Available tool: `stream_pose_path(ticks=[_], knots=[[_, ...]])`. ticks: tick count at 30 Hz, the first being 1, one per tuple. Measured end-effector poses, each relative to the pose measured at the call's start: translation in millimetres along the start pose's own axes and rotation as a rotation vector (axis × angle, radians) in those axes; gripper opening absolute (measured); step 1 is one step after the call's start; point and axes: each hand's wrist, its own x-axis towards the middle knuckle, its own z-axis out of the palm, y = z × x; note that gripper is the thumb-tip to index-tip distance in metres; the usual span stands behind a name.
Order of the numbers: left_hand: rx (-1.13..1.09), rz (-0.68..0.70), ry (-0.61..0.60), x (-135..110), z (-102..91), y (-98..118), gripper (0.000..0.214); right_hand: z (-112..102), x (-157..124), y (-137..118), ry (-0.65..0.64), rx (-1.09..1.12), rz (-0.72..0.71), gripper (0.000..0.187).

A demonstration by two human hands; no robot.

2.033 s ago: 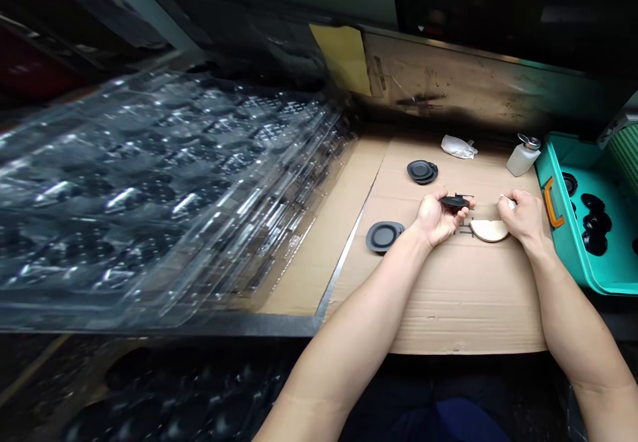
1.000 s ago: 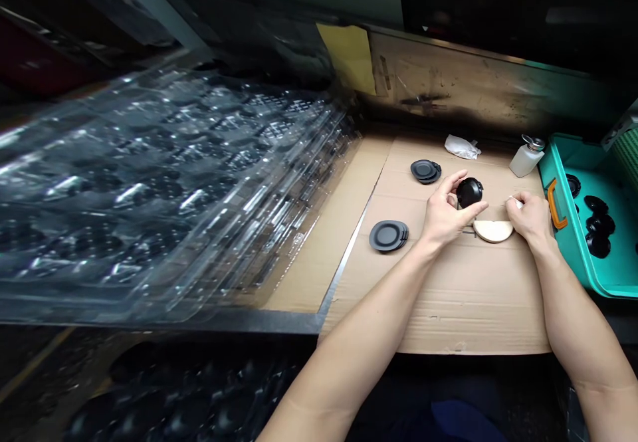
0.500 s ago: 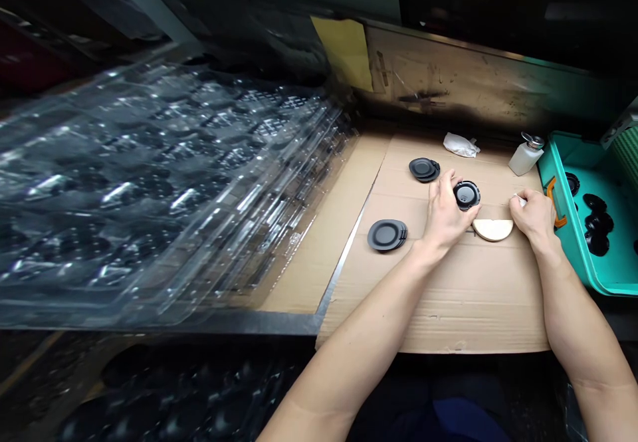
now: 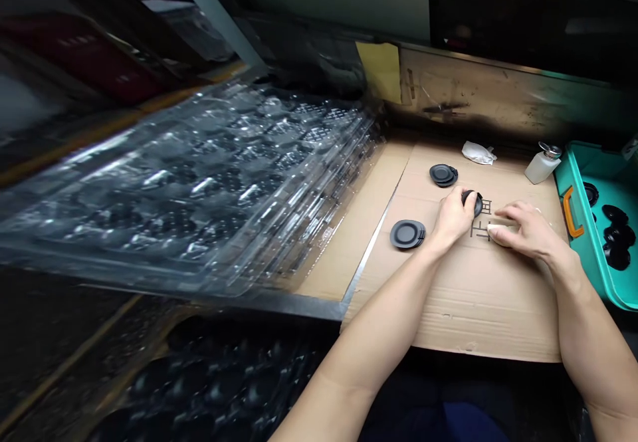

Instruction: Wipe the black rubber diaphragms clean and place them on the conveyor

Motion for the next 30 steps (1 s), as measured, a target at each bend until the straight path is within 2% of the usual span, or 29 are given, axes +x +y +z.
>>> stream_pose_path(ticks=[2, 4, 6, 10, 12, 15, 18, 20, 22, 24, 27, 30], knots=[[0.112, -0.029, -0.008, 0, -1.3, -1, 0.022, 0, -2, -4, -0.133, -0.002, -0.045, 0.05], [0.241, -0.023, -0.029, -3, -4.8, 0, 0.027, 1, -3, -4, -0.171, -0.021, -0.042, 0.055], [0.339, 0.018, -0.074, -7, -9.6, 1, 0.037, 4, -2, -1, -0.15, -0.025, -0.017, 0.057], [0.419, 0.123, -0.271, -11, -13.9, 3, 0.065, 13, 3, 6, -0.062, -0.049, 0.035, 0.049], [0.443, 0.125, -0.321, -13, -11.6, 7, 0.064, 17, 5, 7, -0.027, -0.052, 0.047, 0.048], [0.476, 0.096, -0.308, -20, -15.0, 16, 0.061, 20, 6, 6, 0.012, -0.059, 0.065, 0.05], [0.424, 0.171, -0.221, -39, -46.7, 18, 0.065, 21, 6, 4, 0.034, -0.071, 0.078, 0.049], [0.368, 0.209, -0.155, -53, -83.9, 13, 0.066, 22, 6, 2, 0.029, -0.074, 0.085, 0.046], [0.392, 0.173, -0.139, -62, -123.4, 3, 0.066, 22, 5, 0, 0.017, -0.082, 0.092, 0.043], [0.444, 0.118, -0.189, -65, -153.7, -8, 0.068, 21, 5, -1, 0.011, -0.096, 0.099, 0.042], [0.506, 0.073, -0.363, -61, -170.9, -21, 0.073, 21, 6, -2, 0.005, -0.094, 0.11, 0.043], [0.552, 0.063, -0.474, -55, -164.7, -27, 0.077, 20, 5, -3, -0.001, -0.084, 0.12, 0.045]])
